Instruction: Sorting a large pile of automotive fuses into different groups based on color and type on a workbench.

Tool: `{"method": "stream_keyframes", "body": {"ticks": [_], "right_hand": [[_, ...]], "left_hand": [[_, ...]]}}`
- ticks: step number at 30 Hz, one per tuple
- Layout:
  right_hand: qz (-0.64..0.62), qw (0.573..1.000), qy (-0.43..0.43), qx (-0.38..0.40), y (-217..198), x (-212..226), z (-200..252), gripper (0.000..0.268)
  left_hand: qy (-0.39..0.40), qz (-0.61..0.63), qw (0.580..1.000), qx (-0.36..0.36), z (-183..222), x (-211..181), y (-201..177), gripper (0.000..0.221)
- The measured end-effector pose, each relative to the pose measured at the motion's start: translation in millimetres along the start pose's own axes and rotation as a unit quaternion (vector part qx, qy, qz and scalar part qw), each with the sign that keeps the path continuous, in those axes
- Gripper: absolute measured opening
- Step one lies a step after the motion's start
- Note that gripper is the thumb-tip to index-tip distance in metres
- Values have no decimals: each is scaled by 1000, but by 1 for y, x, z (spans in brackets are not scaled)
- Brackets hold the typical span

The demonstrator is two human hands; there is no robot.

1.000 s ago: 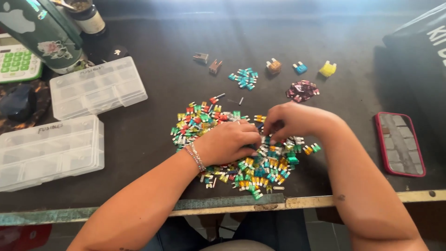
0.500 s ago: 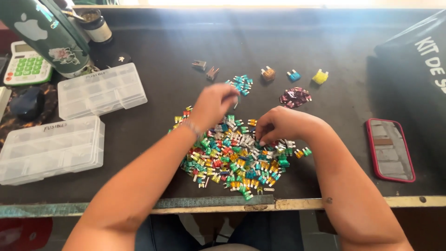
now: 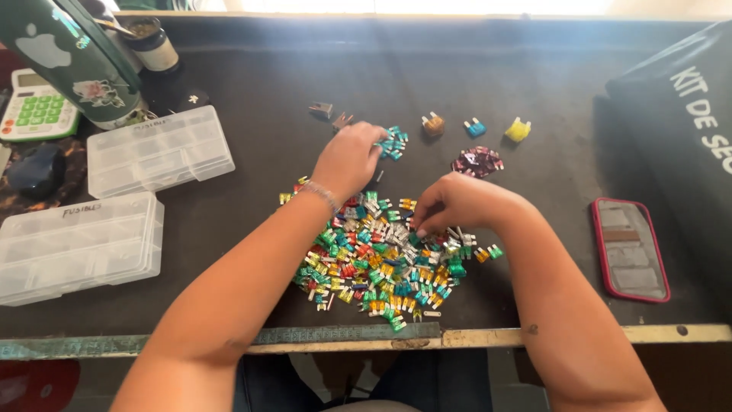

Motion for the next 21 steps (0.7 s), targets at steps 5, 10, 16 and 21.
{"method": "stream_keyframes", "body": {"ticks": [5,10,16,21], "right_hand": [[-63,994,-65,-61,-4,-12,-13,19],[-112,986,-92,-88,3,-22,-26,17],[-127,984,-85,-91,5,-18,-25,19],[-104,986,-82,-102,-1,-21,-24,22]], "left_hand": [[-39,244,964,99,35,-79,-74,21],[-14,257,960,107,50,-85,-73,20],[-31,228,967,111,48,-80,-67,18],[-99,135,979,112,30,-47,-55,20]]}}
Point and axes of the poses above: each hand's wrist, its own z-axis away from the middle knuckle, its own y-axis out of the palm, x = y × z, the point moved 2 cm from there along -z, towards the middle knuckle, and after that the axes turned 7 degrees about y, right-handed, at the moved point
